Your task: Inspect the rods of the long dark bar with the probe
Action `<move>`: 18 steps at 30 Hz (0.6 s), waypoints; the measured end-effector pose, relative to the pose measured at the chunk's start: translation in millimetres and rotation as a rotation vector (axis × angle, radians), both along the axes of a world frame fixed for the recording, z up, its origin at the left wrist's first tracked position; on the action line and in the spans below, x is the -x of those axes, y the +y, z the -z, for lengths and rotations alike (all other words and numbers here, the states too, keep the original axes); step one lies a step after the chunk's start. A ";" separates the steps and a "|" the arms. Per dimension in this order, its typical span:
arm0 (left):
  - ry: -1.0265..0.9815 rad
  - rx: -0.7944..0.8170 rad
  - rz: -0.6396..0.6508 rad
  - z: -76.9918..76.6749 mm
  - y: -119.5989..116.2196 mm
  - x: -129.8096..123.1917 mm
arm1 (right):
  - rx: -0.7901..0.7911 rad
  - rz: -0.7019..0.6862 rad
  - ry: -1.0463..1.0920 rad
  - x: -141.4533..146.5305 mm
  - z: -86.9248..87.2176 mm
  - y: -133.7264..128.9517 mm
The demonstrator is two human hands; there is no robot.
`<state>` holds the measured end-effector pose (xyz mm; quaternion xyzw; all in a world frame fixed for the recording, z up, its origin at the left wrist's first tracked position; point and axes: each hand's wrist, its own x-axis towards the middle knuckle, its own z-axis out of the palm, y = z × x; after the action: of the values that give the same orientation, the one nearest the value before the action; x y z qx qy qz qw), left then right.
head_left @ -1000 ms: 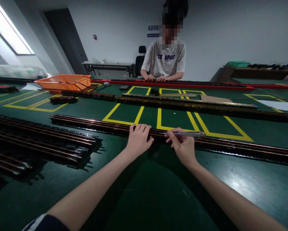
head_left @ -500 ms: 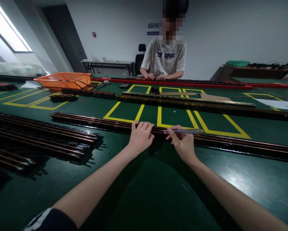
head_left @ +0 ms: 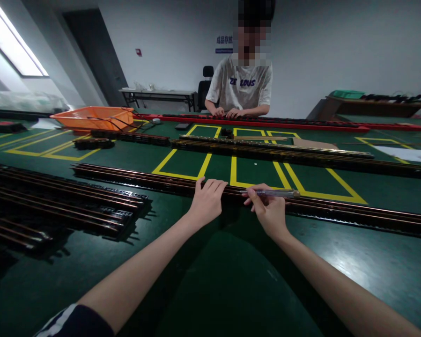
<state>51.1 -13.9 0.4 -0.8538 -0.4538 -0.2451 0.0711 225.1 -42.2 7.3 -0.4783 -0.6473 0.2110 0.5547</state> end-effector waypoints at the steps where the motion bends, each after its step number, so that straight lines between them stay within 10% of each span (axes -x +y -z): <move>1: -0.005 -0.001 0.002 -0.1 0.0 0.2 | -0.005 0.005 0.002 0.0 0.0 -0.1; 18: -0.049 0.058 0.015 -4.4 0.8 2.5 | 0.004 -0.016 0.046 -0.9 -2.8 -1.9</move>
<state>48.5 -13.2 4.8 -0.8526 -0.4560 -0.2532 0.0336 226.0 -44.2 10.1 -0.4693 -0.6377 0.2279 0.5668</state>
